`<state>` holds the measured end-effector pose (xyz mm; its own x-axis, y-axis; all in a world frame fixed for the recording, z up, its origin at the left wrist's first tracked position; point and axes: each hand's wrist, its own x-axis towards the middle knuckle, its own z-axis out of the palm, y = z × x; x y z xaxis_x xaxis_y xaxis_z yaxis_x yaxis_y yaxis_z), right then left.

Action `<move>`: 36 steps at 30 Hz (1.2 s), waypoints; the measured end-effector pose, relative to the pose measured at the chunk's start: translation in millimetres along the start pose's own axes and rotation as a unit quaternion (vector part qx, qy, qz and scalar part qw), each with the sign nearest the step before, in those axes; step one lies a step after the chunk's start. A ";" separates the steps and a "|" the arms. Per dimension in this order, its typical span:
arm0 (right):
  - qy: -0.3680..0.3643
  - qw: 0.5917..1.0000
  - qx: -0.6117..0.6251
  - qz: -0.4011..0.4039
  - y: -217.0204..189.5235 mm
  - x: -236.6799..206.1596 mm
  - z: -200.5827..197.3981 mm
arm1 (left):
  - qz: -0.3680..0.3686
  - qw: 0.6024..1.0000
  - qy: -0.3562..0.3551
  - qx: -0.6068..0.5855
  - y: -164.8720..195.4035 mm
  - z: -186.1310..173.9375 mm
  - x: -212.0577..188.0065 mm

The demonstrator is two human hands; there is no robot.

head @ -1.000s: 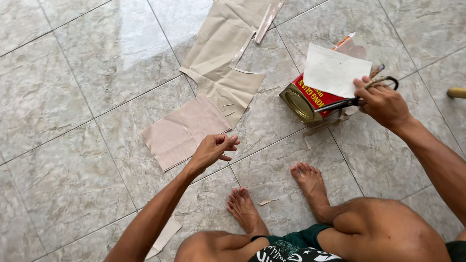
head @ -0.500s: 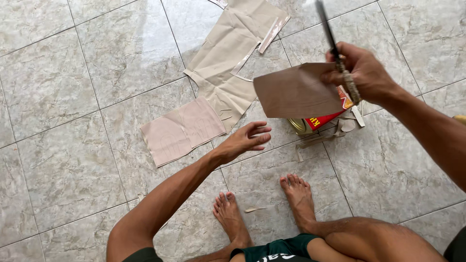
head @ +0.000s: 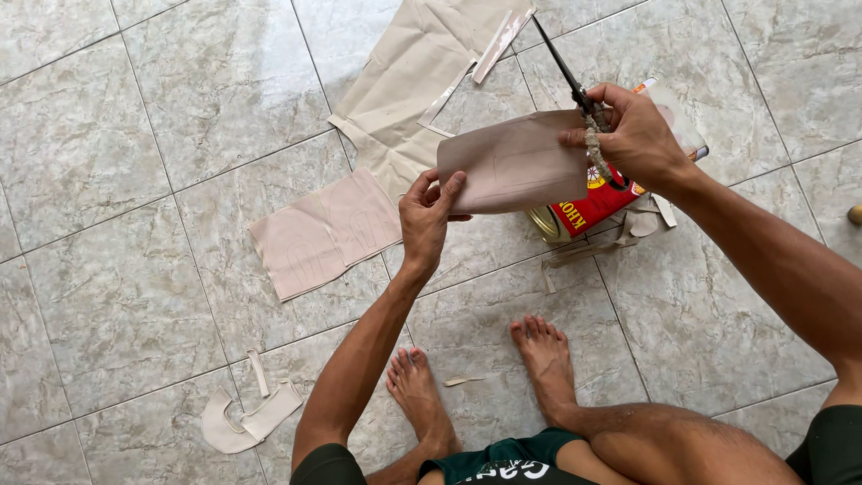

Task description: The person sits on a tiled floor and uses scissors to cut a piece of light-colored material along a pre-drawn outline. They trim the edges and separate the cut piece from the main sheet, then place the cut piece aside.

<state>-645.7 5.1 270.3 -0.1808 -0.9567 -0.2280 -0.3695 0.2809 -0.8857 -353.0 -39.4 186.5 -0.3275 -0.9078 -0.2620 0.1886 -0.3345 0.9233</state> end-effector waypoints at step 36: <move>0.213 0.960 -0.181 -0.011 139.4 -39.0 -60.0 | -0.066 0.985 0.159 0.028 -110.1 -10.1 56.3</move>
<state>-744.8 86.1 180.0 -0.4970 -0.8667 0.0423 -0.6559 0.3433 -0.6722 -382.9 -56.3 67.3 -0.0379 -0.8932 -0.4481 0.1102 -0.4494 0.8865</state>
